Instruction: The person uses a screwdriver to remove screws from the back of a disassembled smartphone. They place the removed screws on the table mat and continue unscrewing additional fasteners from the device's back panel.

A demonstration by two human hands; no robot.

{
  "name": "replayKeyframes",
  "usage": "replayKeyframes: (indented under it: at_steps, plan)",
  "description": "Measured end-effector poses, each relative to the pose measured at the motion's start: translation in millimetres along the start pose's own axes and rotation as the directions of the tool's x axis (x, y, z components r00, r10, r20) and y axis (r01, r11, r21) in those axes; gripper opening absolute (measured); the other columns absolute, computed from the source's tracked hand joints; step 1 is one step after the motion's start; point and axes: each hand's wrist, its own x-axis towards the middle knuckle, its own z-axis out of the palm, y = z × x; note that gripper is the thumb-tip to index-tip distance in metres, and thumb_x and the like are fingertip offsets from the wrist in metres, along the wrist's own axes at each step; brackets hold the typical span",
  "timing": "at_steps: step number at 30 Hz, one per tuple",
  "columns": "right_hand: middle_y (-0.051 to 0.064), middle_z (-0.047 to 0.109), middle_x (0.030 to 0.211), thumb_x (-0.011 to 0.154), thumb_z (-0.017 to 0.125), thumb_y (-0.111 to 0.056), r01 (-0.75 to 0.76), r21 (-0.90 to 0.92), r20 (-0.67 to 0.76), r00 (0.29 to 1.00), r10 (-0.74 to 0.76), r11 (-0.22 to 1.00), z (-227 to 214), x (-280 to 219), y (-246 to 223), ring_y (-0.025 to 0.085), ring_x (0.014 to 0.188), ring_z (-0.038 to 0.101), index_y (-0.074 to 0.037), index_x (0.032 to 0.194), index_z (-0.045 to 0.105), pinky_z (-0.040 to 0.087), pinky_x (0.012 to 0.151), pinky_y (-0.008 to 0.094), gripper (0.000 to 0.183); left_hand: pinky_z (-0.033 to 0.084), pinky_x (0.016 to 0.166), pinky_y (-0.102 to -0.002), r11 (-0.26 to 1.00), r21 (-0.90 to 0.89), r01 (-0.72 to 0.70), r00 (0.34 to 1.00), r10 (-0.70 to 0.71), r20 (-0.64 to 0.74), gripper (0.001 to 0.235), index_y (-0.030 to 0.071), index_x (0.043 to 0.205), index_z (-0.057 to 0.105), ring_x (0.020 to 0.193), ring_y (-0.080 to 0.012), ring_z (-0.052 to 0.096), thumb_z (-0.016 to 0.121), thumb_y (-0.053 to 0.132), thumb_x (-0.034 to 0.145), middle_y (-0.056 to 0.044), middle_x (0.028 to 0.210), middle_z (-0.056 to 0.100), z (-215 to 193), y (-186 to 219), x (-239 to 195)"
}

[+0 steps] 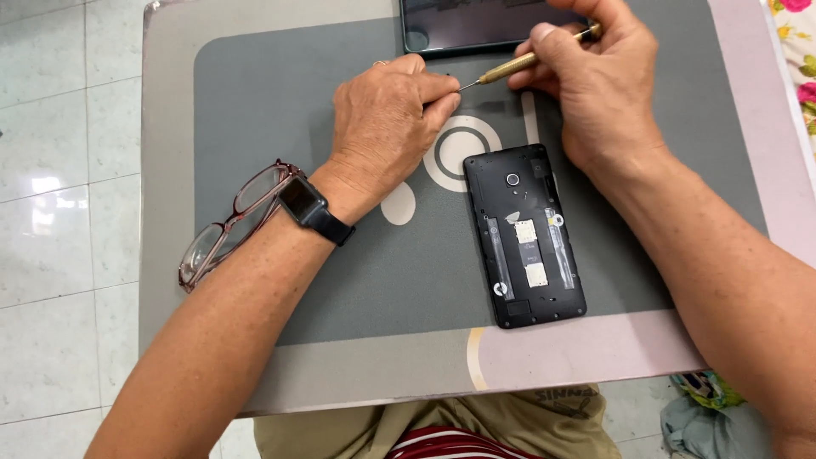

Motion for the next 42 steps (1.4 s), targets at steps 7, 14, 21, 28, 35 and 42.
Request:
replayKeyframes:
  at_steps: [7,14,21,28,35,42]
  plan:
    - [0.012,0.079,0.089,0.095,0.08,-0.003,-0.108,0.184,-0.154,0.979,0.138,0.977,-44.9,31.9,-5.1,0.017,0.064,0.078,-0.008,0.103,0.063,0.072,0.061,0.023,0.02,0.036,0.049,-0.034,0.996,0.093,-0.01,1.0,0.008,0.022,0.037,0.023,0.071,0.054,0.063,-0.0164,0.044,0.072,0.028,0.104,0.007,0.071,0.041,4.9,-2.5,-0.8]
    - [0.006,0.074,0.09,0.105,0.069,-0.006,-0.147,0.099,-0.056,0.987,0.153,0.984,-51.6,28.6,-14.1,0.015,0.068,0.077,-0.01,0.102,0.061,0.071,0.069,0.022,0.009,0.035,0.054,-0.041,0.991,-0.113,0.066,0.998,-0.064,0.022,0.022,0.022,0.086,0.076,0.065,-0.0184,0.055,0.064,0.028,0.104,0.004,0.069,0.055,-14.4,1.1,3.2]
    - [0.008,0.07,0.088,0.09,0.078,0.003,-0.182,0.324,-0.131,0.963,0.234,0.929,-50.2,23.9,-25.8,0.018,0.069,0.073,-0.007,0.102,0.059,0.074,0.075,0.028,0.024,0.034,0.055,-0.035,0.995,-0.056,0.079,0.993,-0.074,0.09,0.024,0.022,0.079,0.061,0.067,-0.015,0.045,0.064,0.02,0.103,0.006,0.068,0.043,-18.2,7.9,-0.3]
    - [0.006,0.072,0.093,0.099,0.079,0.002,-0.164,0.28,-0.079,0.978,0.193,0.946,-57.5,26.4,-14.5,0.019,0.076,0.077,-0.011,0.107,0.058,0.076,0.08,0.027,0.026,0.041,0.052,-0.035,0.999,-0.018,0.037,0.997,-0.036,0.075,0.019,0.026,0.088,0.079,0.066,-0.0144,0.051,0.068,0.021,0.104,0.008,0.069,0.048,-10.0,5.0,1.1]
    - [0.006,0.073,0.093,0.098,0.079,0.002,-0.159,0.333,-0.115,0.971,0.208,0.929,-54.2,26.3,-17.1,0.018,0.075,0.077,-0.01,0.104,0.062,0.075,0.08,0.028,0.022,0.031,0.05,-0.036,0.999,-0.009,0.046,0.997,-0.045,0.065,0.032,0.024,0.072,0.064,0.062,-0.0148,0.041,0.068,0.019,0.103,0.007,0.066,0.04,-7.5,3.5,3.4]
    - [0.011,0.075,0.093,0.094,0.078,0.005,-0.166,0.349,-0.089,0.974,0.209,0.923,-51.8,20.8,-24.6,0.02,0.079,0.078,-0.011,0.123,0.06,0.075,0.089,0.029,0.038,0.032,0.041,-0.037,0.99,0.133,-0.056,0.998,0.057,-0.011,0.025,0.027,0.078,0.069,0.058,-0.0183,0.052,0.073,0.024,0.102,0.007,0.067,0.051,3.3,-1.1,2.6]
